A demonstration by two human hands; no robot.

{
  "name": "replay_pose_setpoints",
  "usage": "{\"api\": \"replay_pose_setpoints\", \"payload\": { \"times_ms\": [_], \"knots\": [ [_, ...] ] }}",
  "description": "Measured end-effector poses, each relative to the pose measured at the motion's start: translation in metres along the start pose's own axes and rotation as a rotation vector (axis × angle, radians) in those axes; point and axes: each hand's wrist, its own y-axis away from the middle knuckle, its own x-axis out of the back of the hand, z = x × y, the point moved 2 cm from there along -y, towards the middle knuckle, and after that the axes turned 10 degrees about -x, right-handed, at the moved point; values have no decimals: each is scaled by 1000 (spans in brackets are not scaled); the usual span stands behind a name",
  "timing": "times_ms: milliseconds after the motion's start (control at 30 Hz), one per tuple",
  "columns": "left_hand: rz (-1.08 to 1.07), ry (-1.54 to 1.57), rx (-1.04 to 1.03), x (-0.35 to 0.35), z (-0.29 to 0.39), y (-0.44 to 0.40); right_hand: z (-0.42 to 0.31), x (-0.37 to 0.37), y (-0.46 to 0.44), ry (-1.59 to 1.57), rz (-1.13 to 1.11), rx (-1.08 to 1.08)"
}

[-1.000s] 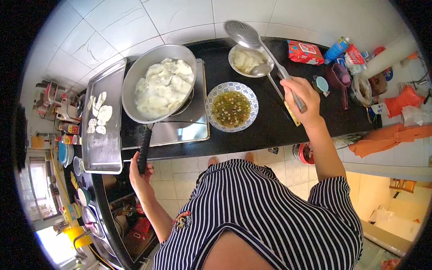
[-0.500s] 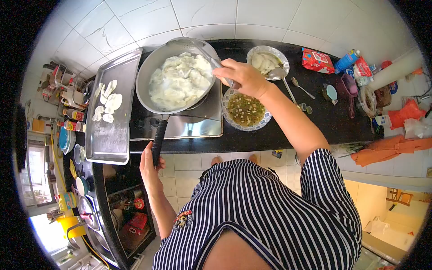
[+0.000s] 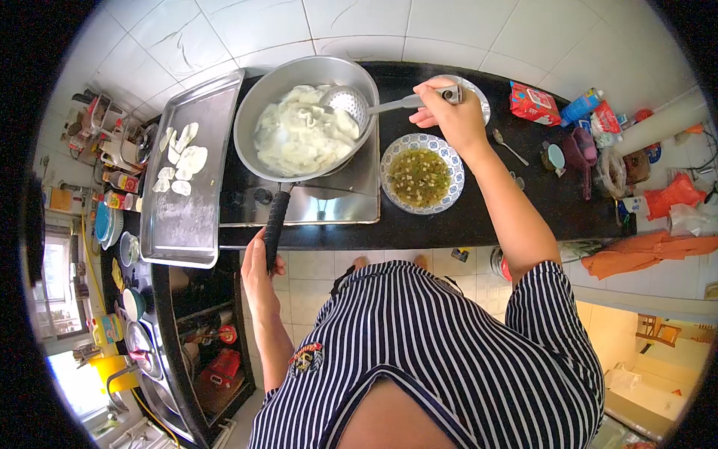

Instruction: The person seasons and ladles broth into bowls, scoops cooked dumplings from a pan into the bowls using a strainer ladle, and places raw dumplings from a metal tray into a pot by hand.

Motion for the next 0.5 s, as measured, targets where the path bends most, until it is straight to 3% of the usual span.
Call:
{"api": "replay_pose_setpoints", "payload": {
  "times_ms": [300,500],
  "knots": [
    [-34,-70,-15,3,-3,-1,26,-29,14,-245,-14,-238],
    [-32,-63,-28,4,-5,-2,48,-63,2,-349,-31,-281]
  ]
}}
